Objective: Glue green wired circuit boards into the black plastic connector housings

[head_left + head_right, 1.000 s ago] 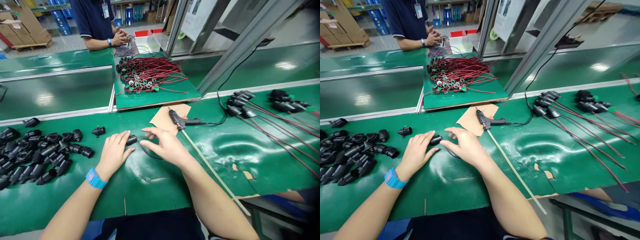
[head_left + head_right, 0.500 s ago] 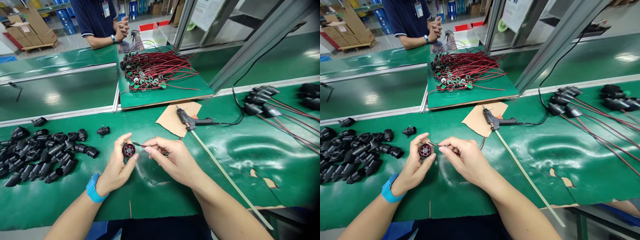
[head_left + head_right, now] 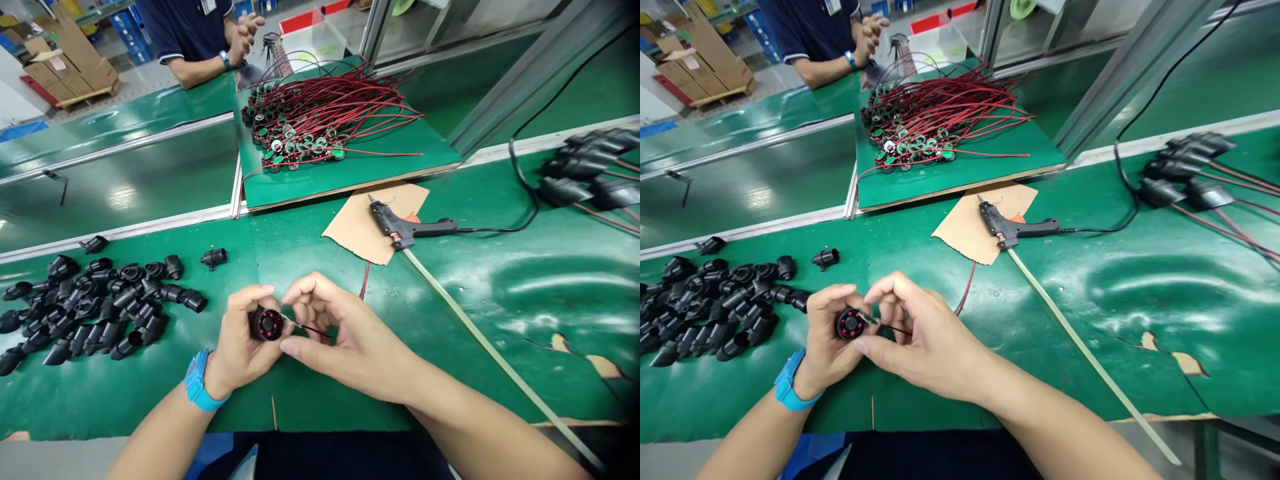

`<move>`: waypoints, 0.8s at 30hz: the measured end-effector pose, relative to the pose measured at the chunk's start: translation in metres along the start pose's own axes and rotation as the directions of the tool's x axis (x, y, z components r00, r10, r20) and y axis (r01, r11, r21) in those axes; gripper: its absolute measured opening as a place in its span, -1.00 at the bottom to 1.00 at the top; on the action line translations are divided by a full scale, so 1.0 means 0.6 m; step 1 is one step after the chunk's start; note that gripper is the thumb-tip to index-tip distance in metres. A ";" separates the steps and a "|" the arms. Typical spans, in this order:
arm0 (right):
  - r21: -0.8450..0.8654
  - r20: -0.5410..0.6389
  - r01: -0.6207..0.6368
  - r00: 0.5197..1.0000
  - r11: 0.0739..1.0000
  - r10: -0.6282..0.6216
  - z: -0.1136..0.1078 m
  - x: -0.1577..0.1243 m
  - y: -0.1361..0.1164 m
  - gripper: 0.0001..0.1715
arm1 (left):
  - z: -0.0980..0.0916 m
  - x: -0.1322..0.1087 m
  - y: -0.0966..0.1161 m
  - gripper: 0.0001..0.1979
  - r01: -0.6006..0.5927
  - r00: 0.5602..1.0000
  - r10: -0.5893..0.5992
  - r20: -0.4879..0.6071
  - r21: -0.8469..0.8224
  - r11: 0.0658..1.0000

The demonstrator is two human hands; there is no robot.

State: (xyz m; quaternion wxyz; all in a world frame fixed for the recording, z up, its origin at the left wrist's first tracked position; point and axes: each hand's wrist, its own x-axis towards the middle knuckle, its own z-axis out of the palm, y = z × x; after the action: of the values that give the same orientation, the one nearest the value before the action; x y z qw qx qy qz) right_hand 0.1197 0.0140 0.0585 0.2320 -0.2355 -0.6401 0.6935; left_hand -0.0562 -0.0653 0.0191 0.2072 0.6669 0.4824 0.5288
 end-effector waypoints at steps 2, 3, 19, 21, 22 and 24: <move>0.004 -0.011 0.000 1.000 1.000 0.000 0.006 0.003 0.007 -0.67 | 0.003 0.001 0.001 -0.42 -0.024 0.999 0.025 0.038 -0.004 1.000; 0.025 -0.008 0.003 1.000 1.000 -0.003 0.008 0.004 0.010 -0.70 | 0.005 0.001 0.000 -0.40 -0.039 0.998 0.040 0.052 -0.019 0.999; 0.406 0.096 -0.082 0.994 0.910 0.047 0.019 0.014 0.025 -0.60 | 0.005 -0.005 -0.012 -0.15 -0.127 0.979 0.132 0.156 -0.041 0.991; 0.481 0.107 -0.119 0.991 0.869 0.076 0.025 0.016 0.028 -0.57 | 0.002 -0.007 -0.014 -0.16 -0.129 0.977 0.126 0.174 0.008 0.992; 0.504 0.102 -0.130 0.991 0.854 0.091 0.028 0.016 0.029 -0.58 | 0.000 -0.008 -0.014 -0.17 -0.128 0.974 0.118 0.191 0.042 0.991; 0.521 0.077 -0.142 0.990 0.842 0.119 0.034 0.016 0.032 -0.62 | -0.002 -0.009 -0.013 -0.21 -0.127 0.968 0.097 0.233 0.115 0.985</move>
State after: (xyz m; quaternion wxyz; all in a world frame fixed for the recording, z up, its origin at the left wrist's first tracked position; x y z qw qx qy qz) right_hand 0.0995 0.0027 0.0408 0.2265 -0.1919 -0.4137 0.8606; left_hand -0.0606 -0.0665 0.0107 0.1871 0.7610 0.4503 0.4279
